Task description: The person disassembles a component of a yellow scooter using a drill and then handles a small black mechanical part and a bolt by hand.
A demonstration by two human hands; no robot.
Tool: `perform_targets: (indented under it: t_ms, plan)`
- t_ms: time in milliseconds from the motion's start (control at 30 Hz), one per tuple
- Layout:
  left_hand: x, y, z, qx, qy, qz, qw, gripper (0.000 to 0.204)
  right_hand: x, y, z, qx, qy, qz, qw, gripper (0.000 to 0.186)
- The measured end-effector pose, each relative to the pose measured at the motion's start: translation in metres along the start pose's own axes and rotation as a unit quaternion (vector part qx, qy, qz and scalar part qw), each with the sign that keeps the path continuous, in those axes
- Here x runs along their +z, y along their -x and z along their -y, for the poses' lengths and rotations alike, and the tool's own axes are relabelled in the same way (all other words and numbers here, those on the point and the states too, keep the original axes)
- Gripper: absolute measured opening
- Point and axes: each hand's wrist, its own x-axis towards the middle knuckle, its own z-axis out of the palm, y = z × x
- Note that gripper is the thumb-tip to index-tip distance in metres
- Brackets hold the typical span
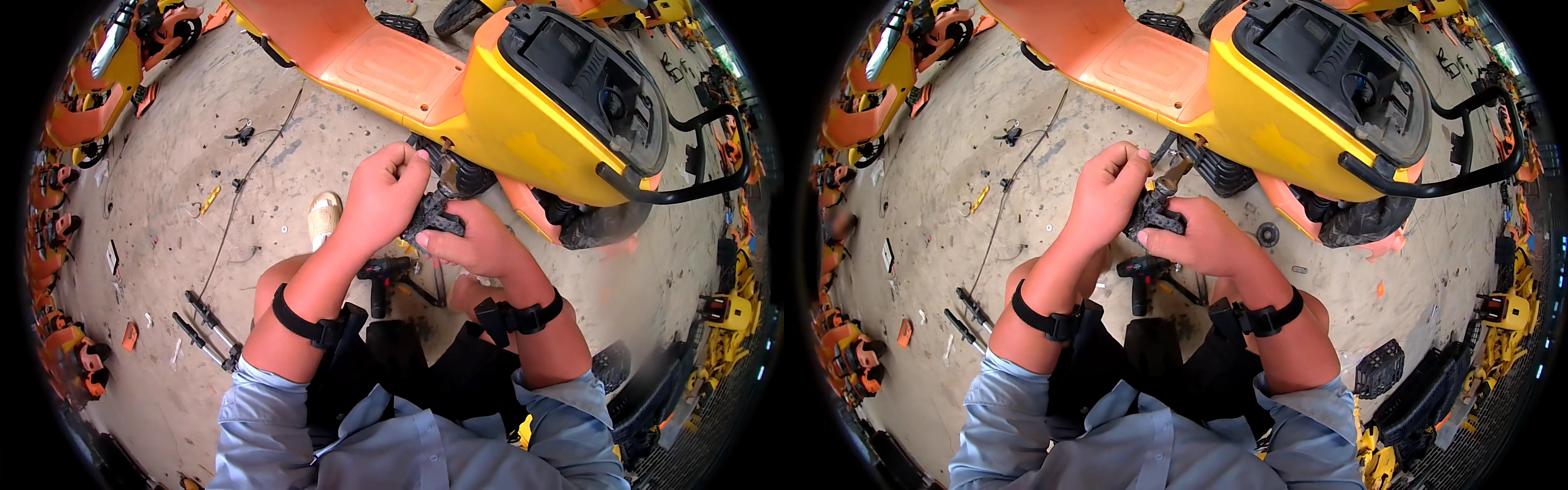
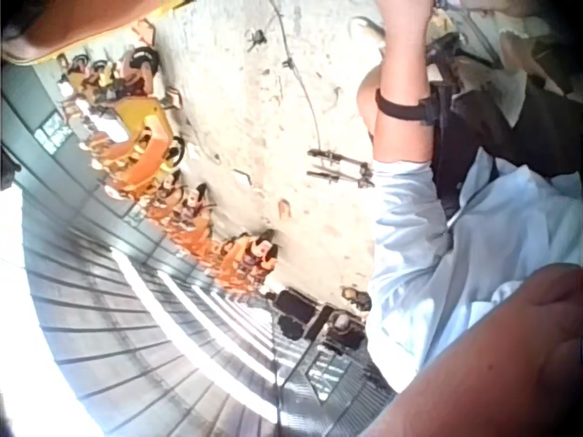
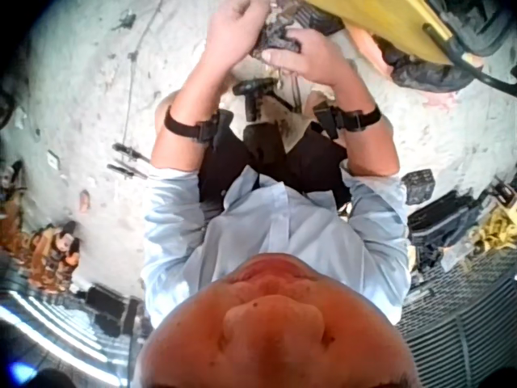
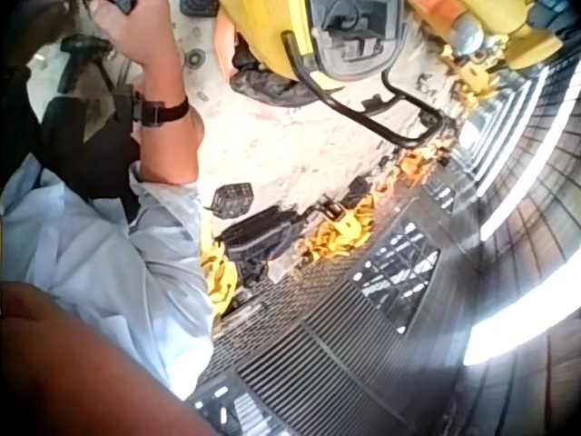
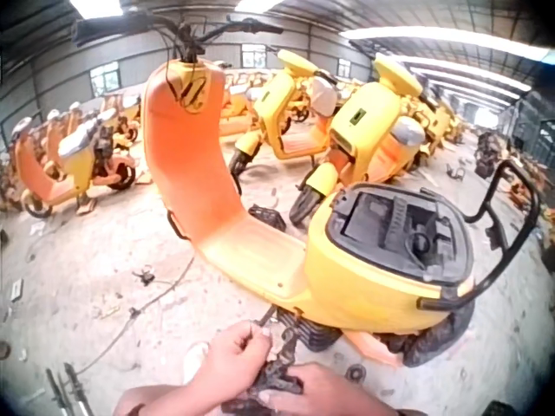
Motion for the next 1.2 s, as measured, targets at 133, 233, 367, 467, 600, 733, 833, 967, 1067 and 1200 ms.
perform_targets:
  t_ms: [133,233,367,467,600,733,833,967,1067,1200]
  plan:
    - [0.001,-0.006,0.002,-0.022,0.003,0.000,1.000,0.035,0.003,0.002,-0.004,-0.008,-0.035,-0.015,0.999,0.025]
    - [0.000,-0.009,0.004,-0.041,0.045,0.021,0.998,0.034,0.005,0.001,-0.005,-0.019,-0.038,-0.021,0.999,0.024]
    - [-0.004,-0.013,0.008,-0.066,0.057,0.058,0.995,0.029,0.010,0.001,-0.004,-0.040,-0.026,-0.037,0.998,0.023]
    - [-0.008,-0.016,0.011,-0.090,0.081,0.079,0.989,0.028,0.015,0.000,-0.003,-0.055,-0.012,-0.050,0.997,0.022]
    - [-0.013,-0.020,0.016,-0.105,0.096,0.098,0.985,0.027,0.020,-0.002,0.000,-0.054,0.006,-0.058,0.997,0.021]
    - [-0.015,-0.020,0.018,-0.122,0.117,0.099,0.981,0.025,0.022,-0.003,0.003,-0.046,0.022,-0.053,0.997,0.021]
    - [-0.016,-0.020,0.019,-0.138,0.121,0.104,0.978,0.025,0.025,-0.003,0.006,-0.051,0.032,-0.060,0.996,0.020]
    - [-0.018,-0.020,0.022,-0.133,0.130,0.113,0.976,0.026,0.029,-0.002,0.007,-0.057,0.025,-0.061,0.996,0.019]
    - [-0.018,-0.020,0.025,-0.141,0.138,0.118,0.973,0.027,0.031,-0.002,0.005,-0.051,0.037,-0.061,0.996,0.019]
    - [-0.015,-0.020,0.030,-0.149,0.155,0.129,0.968,0.027,0.033,-0.001,0.000,-0.062,0.037,-0.069,0.995,0.019]
